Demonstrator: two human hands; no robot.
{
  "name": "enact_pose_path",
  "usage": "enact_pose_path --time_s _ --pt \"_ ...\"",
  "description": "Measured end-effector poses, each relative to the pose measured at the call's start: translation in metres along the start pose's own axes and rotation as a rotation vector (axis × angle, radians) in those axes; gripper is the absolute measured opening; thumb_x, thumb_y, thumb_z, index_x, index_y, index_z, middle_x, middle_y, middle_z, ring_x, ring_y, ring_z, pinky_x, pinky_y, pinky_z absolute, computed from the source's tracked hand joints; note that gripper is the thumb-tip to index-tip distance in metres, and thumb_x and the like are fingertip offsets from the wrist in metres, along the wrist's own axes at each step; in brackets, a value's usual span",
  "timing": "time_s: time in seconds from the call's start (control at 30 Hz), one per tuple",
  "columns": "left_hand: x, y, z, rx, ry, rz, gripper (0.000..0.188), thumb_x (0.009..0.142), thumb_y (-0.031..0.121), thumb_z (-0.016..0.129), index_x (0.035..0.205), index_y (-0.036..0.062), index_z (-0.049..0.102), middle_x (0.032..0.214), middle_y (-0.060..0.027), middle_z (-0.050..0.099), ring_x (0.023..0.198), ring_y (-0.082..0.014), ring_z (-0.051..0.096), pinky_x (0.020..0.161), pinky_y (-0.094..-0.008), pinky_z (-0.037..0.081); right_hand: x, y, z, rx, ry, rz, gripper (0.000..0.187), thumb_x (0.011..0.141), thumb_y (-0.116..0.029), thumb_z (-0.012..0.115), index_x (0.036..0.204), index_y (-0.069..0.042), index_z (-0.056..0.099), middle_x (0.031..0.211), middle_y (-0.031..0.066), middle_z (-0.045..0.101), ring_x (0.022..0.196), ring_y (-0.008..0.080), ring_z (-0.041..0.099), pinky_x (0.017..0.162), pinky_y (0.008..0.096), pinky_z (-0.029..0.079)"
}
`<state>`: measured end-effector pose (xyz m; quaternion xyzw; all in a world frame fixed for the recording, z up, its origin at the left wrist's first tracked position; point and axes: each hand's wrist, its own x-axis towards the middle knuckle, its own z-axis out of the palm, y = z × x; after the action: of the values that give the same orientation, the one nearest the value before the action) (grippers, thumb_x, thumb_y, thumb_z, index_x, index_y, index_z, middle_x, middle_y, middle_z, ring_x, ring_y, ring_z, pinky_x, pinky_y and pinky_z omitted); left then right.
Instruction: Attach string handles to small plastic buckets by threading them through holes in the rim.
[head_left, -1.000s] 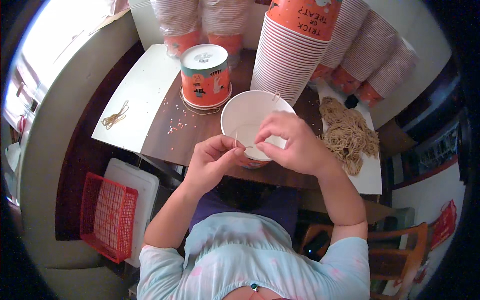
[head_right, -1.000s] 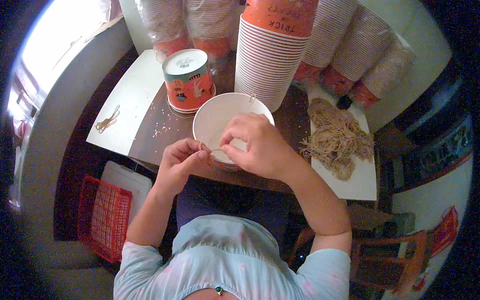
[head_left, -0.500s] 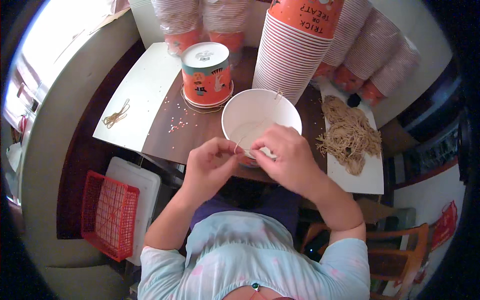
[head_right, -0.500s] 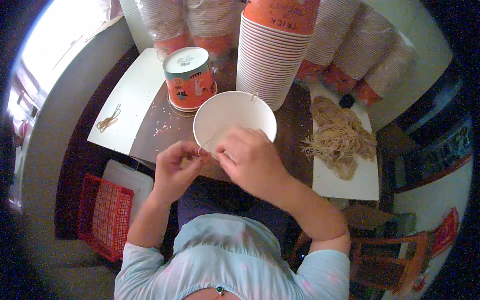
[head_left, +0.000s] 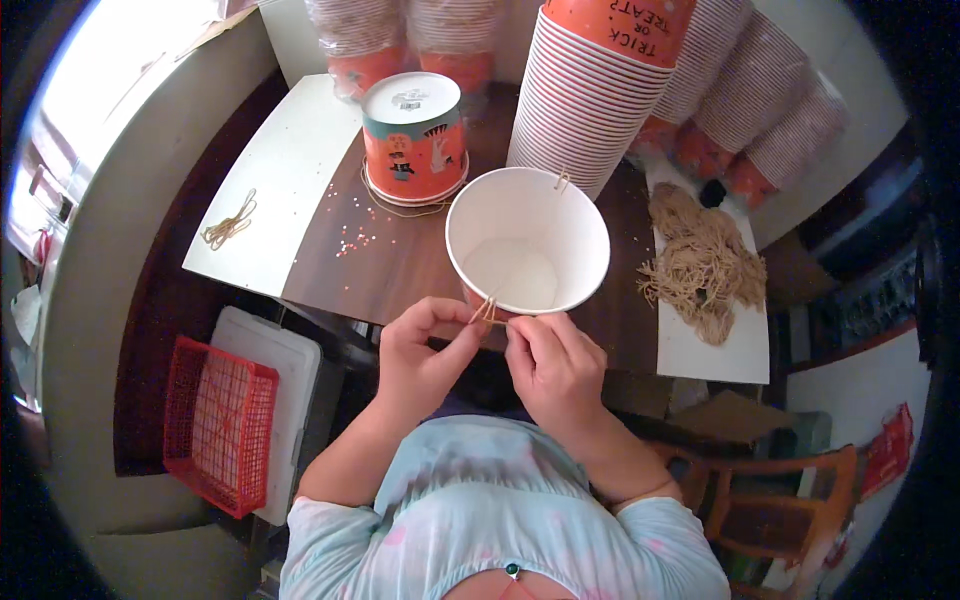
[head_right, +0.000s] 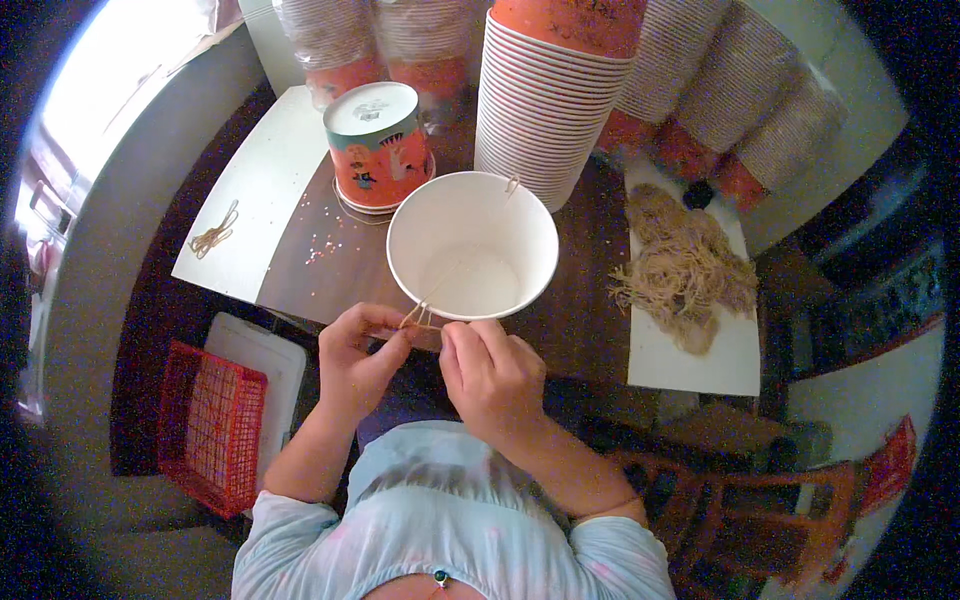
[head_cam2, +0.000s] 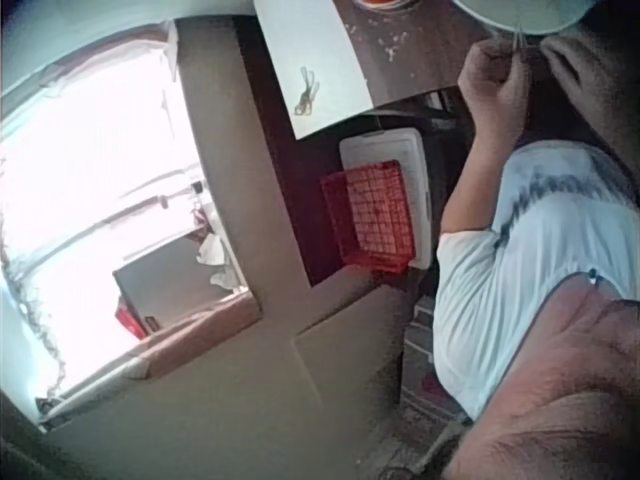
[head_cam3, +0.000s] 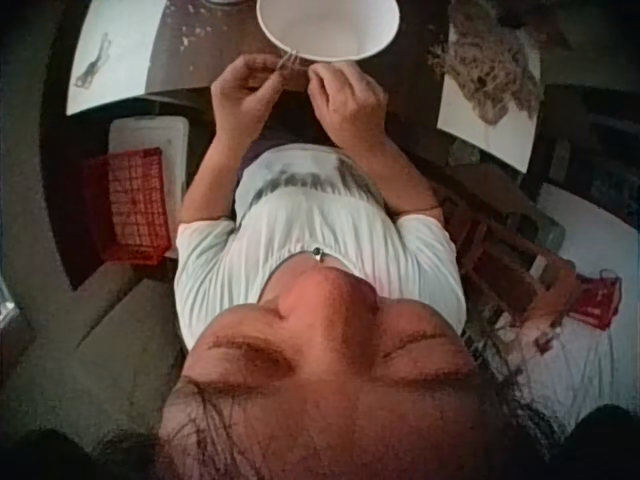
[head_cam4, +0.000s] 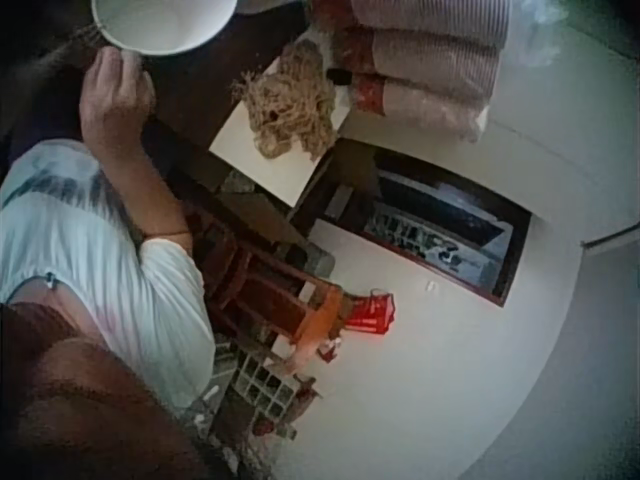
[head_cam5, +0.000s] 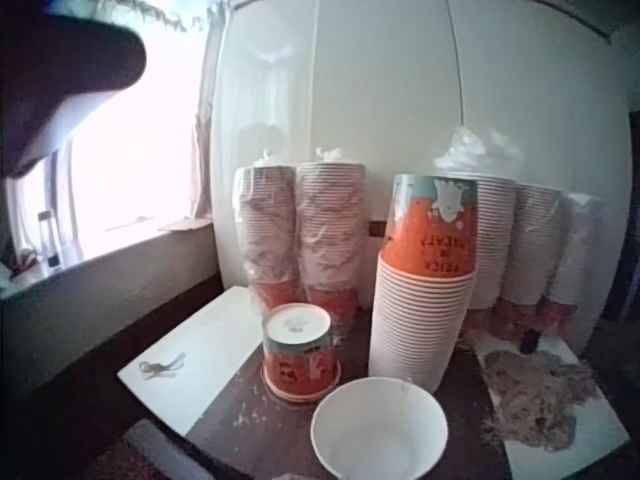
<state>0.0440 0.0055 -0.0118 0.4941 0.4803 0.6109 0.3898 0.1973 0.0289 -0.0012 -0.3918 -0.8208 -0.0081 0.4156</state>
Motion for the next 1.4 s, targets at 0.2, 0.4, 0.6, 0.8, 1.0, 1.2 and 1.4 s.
enact_pose_path --time_s 0.2,0.4,0.6,0.8,1.0,1.2,1.4 --pt "0.004 -0.013 -0.001 -0.326 -0.086 -0.191 0.011 0.083 0.001 0.065 0.092 -0.0036 0.059 0.088 -0.0096 0.068 0.082 -0.0138 0.066 0.075 -0.0255 0.054 -0.011 0.009 0.026 -0.002 -0.016 0.028 0.022 0.077 -0.008 0.066 0.098 -0.006 0.064 0.081 0.0069 0.061 0.058 0.0258 0.06 0.051 0.0354 0.049" --pt "0.006 -0.007 -0.003 -0.342 -0.046 -0.237 0.011 0.081 -0.004 0.065 0.09 -0.0022 0.058 0.088 -0.0113 0.067 0.081 -0.0159 0.066 0.074 -0.0268 0.054 -0.006 0.005 0.031 0.594 -0.058 0.34 0.015 0.08 -0.001 0.063 0.095 0.001 0.064 0.088 0.0116 0.066 0.076 0.0228 0.066 0.066 0.0291 0.052" --pt "0.003 -0.015 -0.005 -0.261 -0.01 -0.192 0.011 0.081 -0.003 0.065 0.089 -0.0022 0.059 0.088 -0.0093 0.067 0.08 -0.0141 0.065 0.075 -0.0257 0.053 -0.001 0.002 0.027 1.364 -0.193 0.879 0.017 0.088 -0.008 0.059 0.1 0.001 0.066 0.09 0.0056 0.067 0.085 0.0132 0.062 0.077 0.0266 0.052" --pt "0.003 -0.015 -0.003 -0.276 0.018 -0.15 0.01 0.083 0.003 0.067 0.09 -0.0019 0.061 0.085 -0.006 0.068 0.076 -0.0092 0.064 0.07 -0.0217 0.052 -0.004 0.008 0.034 1.626 -0.146 1.054 0.013 0.088 -0.014 0.059 0.095 -0.007 0.067 0.085 0.0006 0.066 0.067 0.0041 0.055 0.056 0.0187 0.041" --pt "-0.001 -0.011 0.004 -0.057 0.057 0.025 0.01 0.083 0.0 0.065 0.091 -0.0027 0.061 0.084 -0.0052 0.068 0.074 -0.009 0.064 0.066 -0.0221 0.052 -0.001 0.009 0.031 1.802 -0.188 1.252 0.011 0.087 -0.017 0.06 0.094 -0.01 0.064 0.073 -0.0052 0.058 0.055 0.0039 0.043 0.051 0.0186 0.036" --pt "0.002 -0.015 0.002 0.266 0.04 0.318 0.015 0.074 -0.005 0.068 0.088 -0.001 0.063 0.08 -0.0088 0.066 0.068 -0.0138 0.065 0.06 -0.0236 0.051 -0.006 0.01 0.031 1.724 -0.18 1.248 0.012 0.086 -0.019 0.063 0.092 -0.01 0.065 0.075 -0.0048 0.059 0.057 0.0034 0.045 0.051 0.0193 0.036" --pt "0.0 -0.02 0.002 0.393 0.088 0.435 0.02 0.07 -0.003 0.071 0.089 0.0022 0.066 0.079 -0.0079 0.066 0.071 -0.0178 0.063 0.06 -0.027 0.051 -0.006 0.007 0.033 1.661 -0.16 1.148 0.012 0.086 -0.02 0.063 0.09 -0.01 0.066 0.079 -0.0045 0.063 0.06 0.0018 0.047 0.053 0.0178 0.036"
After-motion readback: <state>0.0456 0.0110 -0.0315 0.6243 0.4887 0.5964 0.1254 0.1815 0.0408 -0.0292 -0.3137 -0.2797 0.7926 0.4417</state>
